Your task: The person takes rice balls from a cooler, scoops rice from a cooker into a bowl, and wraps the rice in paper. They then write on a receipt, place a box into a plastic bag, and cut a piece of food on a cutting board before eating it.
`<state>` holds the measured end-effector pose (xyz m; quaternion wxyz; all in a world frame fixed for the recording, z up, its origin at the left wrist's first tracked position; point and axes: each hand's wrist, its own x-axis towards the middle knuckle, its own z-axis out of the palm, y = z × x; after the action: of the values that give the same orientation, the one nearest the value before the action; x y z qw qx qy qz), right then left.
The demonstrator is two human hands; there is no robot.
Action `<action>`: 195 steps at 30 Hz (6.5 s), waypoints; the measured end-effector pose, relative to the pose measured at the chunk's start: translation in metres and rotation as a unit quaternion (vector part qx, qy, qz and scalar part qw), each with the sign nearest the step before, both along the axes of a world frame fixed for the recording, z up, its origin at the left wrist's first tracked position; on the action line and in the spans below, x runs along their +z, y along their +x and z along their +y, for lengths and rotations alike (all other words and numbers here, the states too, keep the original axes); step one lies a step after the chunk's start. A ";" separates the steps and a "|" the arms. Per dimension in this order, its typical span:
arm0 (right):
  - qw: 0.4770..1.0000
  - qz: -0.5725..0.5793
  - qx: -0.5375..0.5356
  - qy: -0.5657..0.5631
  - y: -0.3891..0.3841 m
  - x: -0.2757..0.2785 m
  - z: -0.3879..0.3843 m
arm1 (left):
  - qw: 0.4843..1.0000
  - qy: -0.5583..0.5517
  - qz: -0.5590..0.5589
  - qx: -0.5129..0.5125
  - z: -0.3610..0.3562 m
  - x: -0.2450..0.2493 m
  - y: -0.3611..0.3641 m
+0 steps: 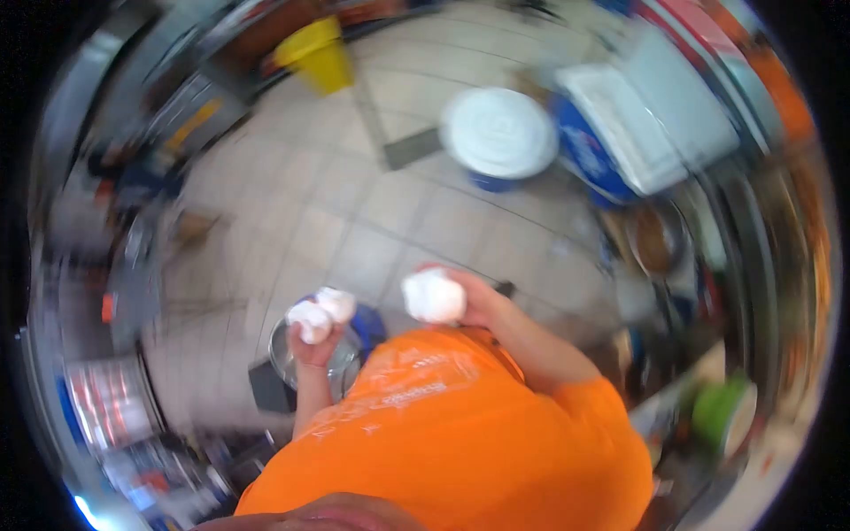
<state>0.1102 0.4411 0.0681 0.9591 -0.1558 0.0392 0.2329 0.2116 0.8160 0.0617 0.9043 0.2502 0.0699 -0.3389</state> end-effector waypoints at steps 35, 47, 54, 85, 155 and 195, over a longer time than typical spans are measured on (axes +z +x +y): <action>0.483 0.336 -0.796 0.146 0.026 0.055 -0.364 | -0.036 0.158 -0.865 -0.475 -1.109 -0.189 0.247; 0.531 0.318 -0.770 0.153 0.014 0.042 -0.387 | -0.163 0.184 -0.828 -0.503 -1.138 -0.198 0.217; 0.508 0.309 -0.785 0.173 0.006 0.047 -0.380 | 0.138 0.217 -0.851 -0.458 -1.125 -0.213 0.185; 0.788 0.167 -0.576 -0.138 -0.138 -0.010 -0.524 | 0.552 0.257 -0.032 -0.793 -0.939 -0.016 0.028; 0.441 0.665 -0.602 0.034 -0.025 -0.036 -0.319 | 0.250 0.071 -0.776 -0.575 -1.113 -0.257 0.041; 0.365 0.780 -0.465 -0.206 -0.049 -0.132 -0.256 | -0.211 0.194 -0.817 -0.500 -1.136 -0.170 0.140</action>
<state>0.0616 0.1848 -0.0643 0.3953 -0.0546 0.8830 -0.2472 0.3513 -0.3198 -0.1081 0.3517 -0.4342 0.8131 0.1629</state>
